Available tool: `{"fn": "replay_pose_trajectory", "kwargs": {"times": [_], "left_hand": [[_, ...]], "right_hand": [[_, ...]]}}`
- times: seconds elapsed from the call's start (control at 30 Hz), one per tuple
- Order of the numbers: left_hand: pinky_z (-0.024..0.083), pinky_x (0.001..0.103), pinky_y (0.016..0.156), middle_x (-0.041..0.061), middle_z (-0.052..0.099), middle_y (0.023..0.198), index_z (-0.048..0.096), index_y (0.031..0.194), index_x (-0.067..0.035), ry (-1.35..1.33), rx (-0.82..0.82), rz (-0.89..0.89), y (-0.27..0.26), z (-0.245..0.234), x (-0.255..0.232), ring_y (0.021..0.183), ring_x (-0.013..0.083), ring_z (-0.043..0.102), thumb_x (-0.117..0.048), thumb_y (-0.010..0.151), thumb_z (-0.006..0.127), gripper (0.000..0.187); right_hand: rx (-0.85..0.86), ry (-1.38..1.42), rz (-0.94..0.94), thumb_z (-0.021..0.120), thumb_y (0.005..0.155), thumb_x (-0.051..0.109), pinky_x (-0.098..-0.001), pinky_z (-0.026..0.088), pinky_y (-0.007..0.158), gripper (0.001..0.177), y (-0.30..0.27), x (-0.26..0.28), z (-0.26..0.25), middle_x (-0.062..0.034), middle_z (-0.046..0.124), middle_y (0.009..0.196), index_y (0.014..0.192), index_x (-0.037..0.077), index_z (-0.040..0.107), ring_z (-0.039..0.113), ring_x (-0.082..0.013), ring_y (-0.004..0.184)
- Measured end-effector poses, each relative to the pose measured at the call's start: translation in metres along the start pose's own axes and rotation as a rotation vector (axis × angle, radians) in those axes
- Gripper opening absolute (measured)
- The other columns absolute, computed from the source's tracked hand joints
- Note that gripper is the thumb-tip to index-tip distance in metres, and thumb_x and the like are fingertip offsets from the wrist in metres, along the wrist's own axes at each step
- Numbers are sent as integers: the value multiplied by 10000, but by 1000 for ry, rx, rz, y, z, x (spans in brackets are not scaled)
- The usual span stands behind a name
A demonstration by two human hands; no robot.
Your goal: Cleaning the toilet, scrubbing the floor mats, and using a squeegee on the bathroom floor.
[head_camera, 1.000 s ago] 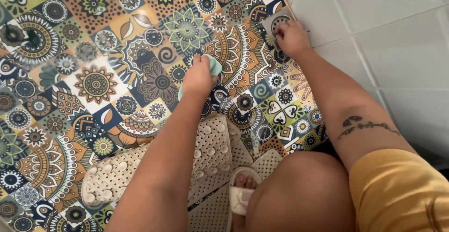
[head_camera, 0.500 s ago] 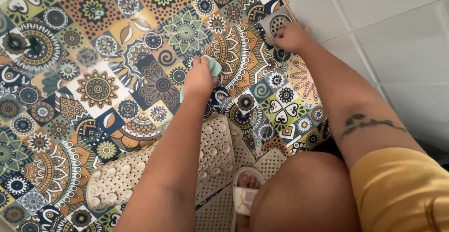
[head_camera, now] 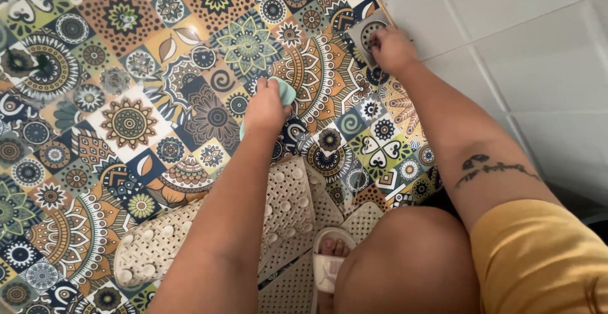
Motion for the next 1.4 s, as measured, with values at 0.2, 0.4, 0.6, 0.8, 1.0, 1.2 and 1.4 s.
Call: {"fn": "replay_pose_trajectory", "kwargs": {"times": [0.2, 0.4, 0.6, 0.8, 1.0, 1.2, 1.4], "left_hand": [[549, 489, 920, 190, 438, 1499, 512, 1245, -36, 12, 19, -14, -1, -2, -2, 1131, 435, 636, -185, 793, 851, 584], [553, 498, 913, 180, 482, 1439, 507, 1242, -35, 16, 27, -16, -3, -5, -4, 1128, 433, 639, -174, 799, 841, 572], [555, 503, 874, 185, 471, 1420, 513, 1205, -41, 13, -24, 8, -2, -2, -2, 1077, 443, 646, -172, 767, 858, 573], [558, 510, 870, 194, 487, 1397, 506, 1216, -39, 7, -9, 10, -2, -2, -2, 1063, 450, 652, -190, 789, 851, 570], [555, 515, 884, 196, 512, 1389, 516, 1199, -27, 37, 6, 90, 4, 13, 1, 1075, 447, 658, -175, 803, 837, 530], [559, 511, 873, 215, 458, 1482, 513, 1215, -22, 25, -10, 168, 2, 13, -11, 1037, 460, 665, -150, 773, 841, 565], [550, 513, 882, 174, 461, 1484, 521, 1197, -44, 19, 4, 140, 2, 12, -13, 1045, 450, 663, -146, 759, 847, 556]], "right_hand": [[83, -33, 124, 652, 953, 199, -476, 484, 1013, 182, 3, 8, -1, -109, 640, 1248, 1101, 143, 742, 580, -358, 1193], [181, -123, 169, 661, 891, 282, -552, 418, 1017, 238, 13, 10, -4, -80, 605, 1259, 1088, 168, 732, 529, -326, 1255], [263, -164, 13, 695, 887, 331, -468, 482, 1007, 238, 36, -29, 17, -147, 651, 1198, 963, 127, 791, 579, -358, 1170], [872, 200, 164, 776, 773, 257, -362, 602, 795, 256, -1, 6, -16, -65, 819, 904, 973, 100, 811, 773, -194, 772], [143, 68, 143, 767, 870, 272, -432, 574, 811, 267, 18, -2, -19, -124, 768, 997, 1097, 135, 797, 732, -287, 858], [170, -128, 123, 788, 855, 295, -475, 577, 816, 223, 23, -7, 2, -115, 762, 1003, 1040, 175, 821, 718, -333, 909], [265, -168, 141, 822, 812, 315, -455, 582, 845, 224, 33, -14, 17, -122, 762, 1005, 1011, 212, 822, 727, -323, 896]]}}
Point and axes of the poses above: each hand's wrist, its own y-axis towards the middle knuckle, its own z-axis out of the palm, x = y × z, the point moved 3 cm from there along y, towards the middle knuckle
